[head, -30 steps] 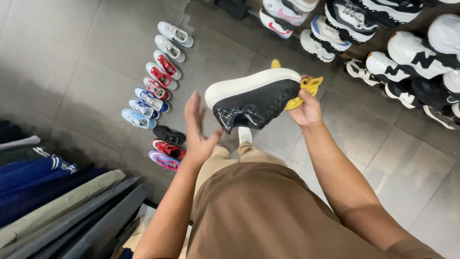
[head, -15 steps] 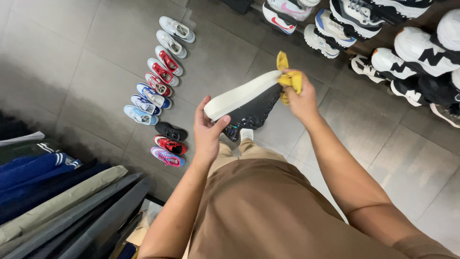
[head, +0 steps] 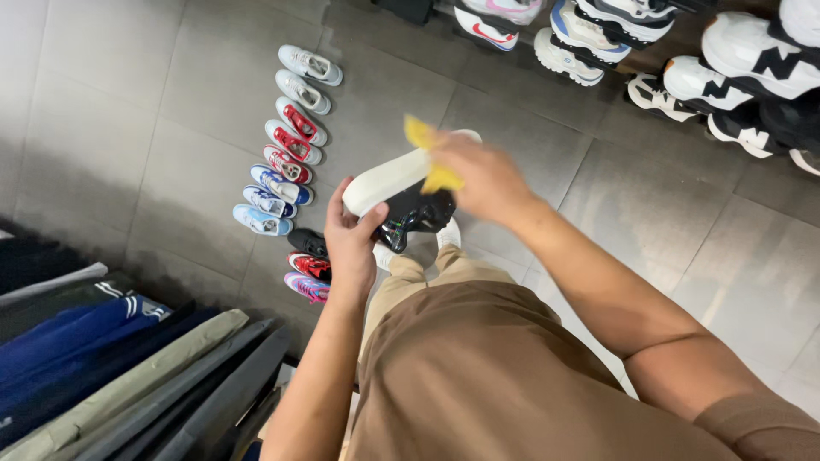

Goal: The person picks up several different pairs of shoes one at a time and wipes the exterior and soles with a yellow cloth.

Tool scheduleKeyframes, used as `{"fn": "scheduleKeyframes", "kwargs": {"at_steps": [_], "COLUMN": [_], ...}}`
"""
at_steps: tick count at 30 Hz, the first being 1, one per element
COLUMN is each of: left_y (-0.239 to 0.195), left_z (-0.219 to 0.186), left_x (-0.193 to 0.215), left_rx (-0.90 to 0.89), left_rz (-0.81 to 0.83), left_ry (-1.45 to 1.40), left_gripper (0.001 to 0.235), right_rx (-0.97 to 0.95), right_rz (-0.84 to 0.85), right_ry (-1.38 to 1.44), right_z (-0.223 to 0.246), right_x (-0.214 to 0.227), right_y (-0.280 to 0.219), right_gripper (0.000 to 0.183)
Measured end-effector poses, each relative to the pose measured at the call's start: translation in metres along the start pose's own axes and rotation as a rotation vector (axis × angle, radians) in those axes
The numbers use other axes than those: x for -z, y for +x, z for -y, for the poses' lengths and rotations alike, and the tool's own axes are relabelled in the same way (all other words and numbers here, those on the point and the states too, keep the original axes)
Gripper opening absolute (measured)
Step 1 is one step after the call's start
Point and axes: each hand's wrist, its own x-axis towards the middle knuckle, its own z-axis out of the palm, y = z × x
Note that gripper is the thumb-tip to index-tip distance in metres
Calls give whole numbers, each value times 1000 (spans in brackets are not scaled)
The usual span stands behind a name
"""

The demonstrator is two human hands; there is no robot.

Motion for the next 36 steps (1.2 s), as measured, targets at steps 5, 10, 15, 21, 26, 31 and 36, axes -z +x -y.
{"fn": "scheduleKeyframes", "kwargs": {"at_steps": [5, 10, 15, 21, 26, 31, 36], "left_y": [-5, -2, -1, 14, 59, 144, 173], "left_z": [15, 1, -21, 7, -11, -26, -69], "left_x": [14, -10, -42, -53, -36, 28, 51], "left_rx": [-37, -10, 78, -121, -192, -313, -293], "left_rz": [32, 59, 128, 269, 502, 614, 673], "left_ry": [-166, -543, -635, -312, -276, -221, -315], "left_gripper": [92, 72, 57, 63, 86, 107, 106], "right_rx": [-405, -751, -537, -438, -279, -157, -196], "right_rz": [-13, 241, 335, -214, -358, -189, -163], "right_ry": [-219, 453, 715, 998, 856, 958, 918], "right_z": [-107, -71, 10, 24, 0, -2, 14], "right_x": [27, 53, 31, -19, 9, 47, 26], "right_y": [-46, -77, -47, -16, 13, 38, 73], "right_gripper": [52, 41, 97, 98, 85, 81, 83]}}
